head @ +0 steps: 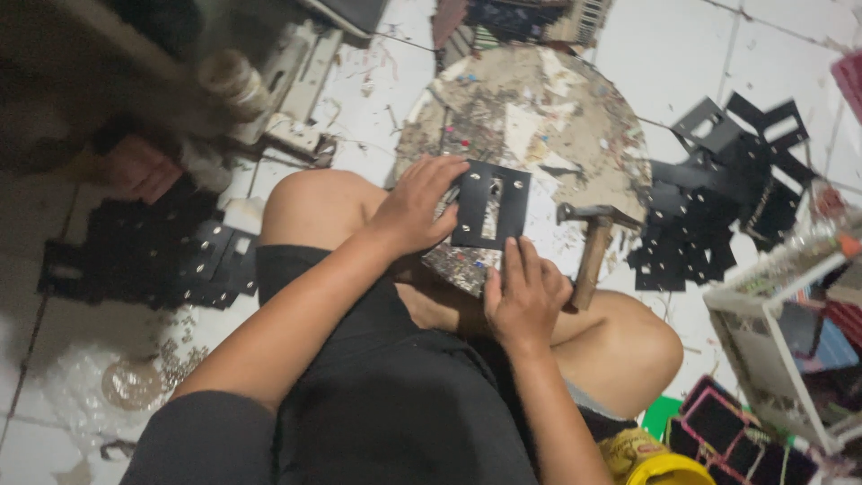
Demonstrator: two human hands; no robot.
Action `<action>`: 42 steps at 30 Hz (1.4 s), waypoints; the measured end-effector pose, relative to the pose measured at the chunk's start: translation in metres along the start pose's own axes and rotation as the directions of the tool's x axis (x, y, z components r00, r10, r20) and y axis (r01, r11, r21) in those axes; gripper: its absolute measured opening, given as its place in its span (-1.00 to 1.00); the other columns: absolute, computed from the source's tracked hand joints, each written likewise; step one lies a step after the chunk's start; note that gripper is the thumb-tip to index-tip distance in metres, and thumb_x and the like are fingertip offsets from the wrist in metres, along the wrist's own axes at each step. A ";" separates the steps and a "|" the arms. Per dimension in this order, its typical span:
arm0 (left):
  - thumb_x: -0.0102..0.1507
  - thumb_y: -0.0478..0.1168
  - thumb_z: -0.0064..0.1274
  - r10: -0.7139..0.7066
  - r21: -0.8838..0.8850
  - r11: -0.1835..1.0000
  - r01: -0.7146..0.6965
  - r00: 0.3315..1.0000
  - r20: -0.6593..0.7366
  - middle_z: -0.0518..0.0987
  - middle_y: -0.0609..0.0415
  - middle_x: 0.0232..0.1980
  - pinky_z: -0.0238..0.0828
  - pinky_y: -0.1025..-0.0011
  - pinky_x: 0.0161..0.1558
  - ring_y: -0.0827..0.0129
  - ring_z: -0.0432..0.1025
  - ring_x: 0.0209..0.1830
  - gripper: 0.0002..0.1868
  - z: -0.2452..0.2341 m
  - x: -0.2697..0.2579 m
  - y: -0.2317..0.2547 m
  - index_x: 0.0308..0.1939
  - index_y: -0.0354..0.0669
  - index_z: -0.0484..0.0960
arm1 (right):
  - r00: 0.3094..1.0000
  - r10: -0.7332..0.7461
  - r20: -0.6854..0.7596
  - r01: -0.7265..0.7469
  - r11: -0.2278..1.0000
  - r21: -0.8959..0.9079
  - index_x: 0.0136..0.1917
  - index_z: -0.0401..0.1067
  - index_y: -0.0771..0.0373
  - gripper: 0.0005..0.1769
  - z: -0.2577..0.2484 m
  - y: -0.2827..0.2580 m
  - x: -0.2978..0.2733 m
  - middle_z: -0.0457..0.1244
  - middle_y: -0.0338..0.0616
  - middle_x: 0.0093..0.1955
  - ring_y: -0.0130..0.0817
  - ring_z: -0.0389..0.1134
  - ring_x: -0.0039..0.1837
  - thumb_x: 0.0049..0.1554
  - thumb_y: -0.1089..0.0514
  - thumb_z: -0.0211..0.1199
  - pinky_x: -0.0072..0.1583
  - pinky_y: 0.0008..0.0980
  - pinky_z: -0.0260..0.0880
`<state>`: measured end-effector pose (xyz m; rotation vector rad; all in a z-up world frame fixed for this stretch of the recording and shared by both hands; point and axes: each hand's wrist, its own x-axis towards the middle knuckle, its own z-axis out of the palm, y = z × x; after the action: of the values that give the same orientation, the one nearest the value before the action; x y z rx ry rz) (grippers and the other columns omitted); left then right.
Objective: Attaching metal plates and rivets to small leather components using scissors and a hammer
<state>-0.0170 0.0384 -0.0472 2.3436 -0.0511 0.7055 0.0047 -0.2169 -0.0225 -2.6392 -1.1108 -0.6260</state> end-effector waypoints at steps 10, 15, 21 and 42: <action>0.25 -0.29 0.12 -0.263 -0.191 0.956 0.224 0.940 -0.217 0.51 -0.04 0.27 0.40 0.07 0.32 -0.03 0.48 0.27 -0.47 -0.077 -0.061 0.010 0.33 -0.04 0.52 | 0.996 -0.087 -0.033 0.087 0.996 -0.016 0.37 0.53 0.04 -0.47 0.027 0.024 -0.022 0.33 -0.19 0.34 -0.06 0.28 0.15 0.20 -0.15 0.28 0.16 -0.08 0.14; 0.28 -0.25 0.07 -0.689 -0.206 0.720 0.663 0.648 -0.325 0.66 -0.03 0.06 0.49 0.27 0.04 0.20 0.56 -0.01 -0.61 -0.208 -0.187 -0.019 0.21 -0.03 0.59 | 0.990 -0.133 -0.042 0.136 0.987 0.081 0.37 0.56 0.20 -0.51 0.019 0.017 -0.018 0.34 -0.02 0.37 0.08 0.29 0.19 0.27 -0.06 0.34 0.20 0.03 0.12; 0.41 -0.05 -0.11 -0.963 0.012 -0.178 0.984 -0.172 -0.206 0.61 0.00 0.11 0.43 0.21 -0.06 0.17 0.49 -0.01 -0.58 -0.283 -0.314 0.044 0.31 -0.04 0.51 | 0.988 -0.145 -0.055 0.151 0.980 0.129 0.35 0.60 0.34 -0.58 0.011 0.011 -0.016 0.35 0.13 0.38 0.27 0.28 0.23 0.36 0.03 0.33 0.15 0.18 0.14; 0.39 -0.04 0.02 -0.969 0.543 -0.033 0.839 0.106 -0.223 0.60 -0.02 0.13 0.35 0.11 0.04 0.05 0.48 0.06 -0.70 -0.211 -0.415 0.012 0.15 0.01 0.64 | 0.994 -0.107 -0.029 0.109 0.991 0.073 0.40 0.55 0.32 -0.56 0.008 -0.001 -0.020 0.32 0.11 0.42 0.22 0.26 0.24 0.34 0.07 0.29 0.20 0.15 0.12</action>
<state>-0.4736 0.0990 -0.1167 2.1782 1.7778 -0.3853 -0.0060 -0.2264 -0.0388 -2.5157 -1.2512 -0.6227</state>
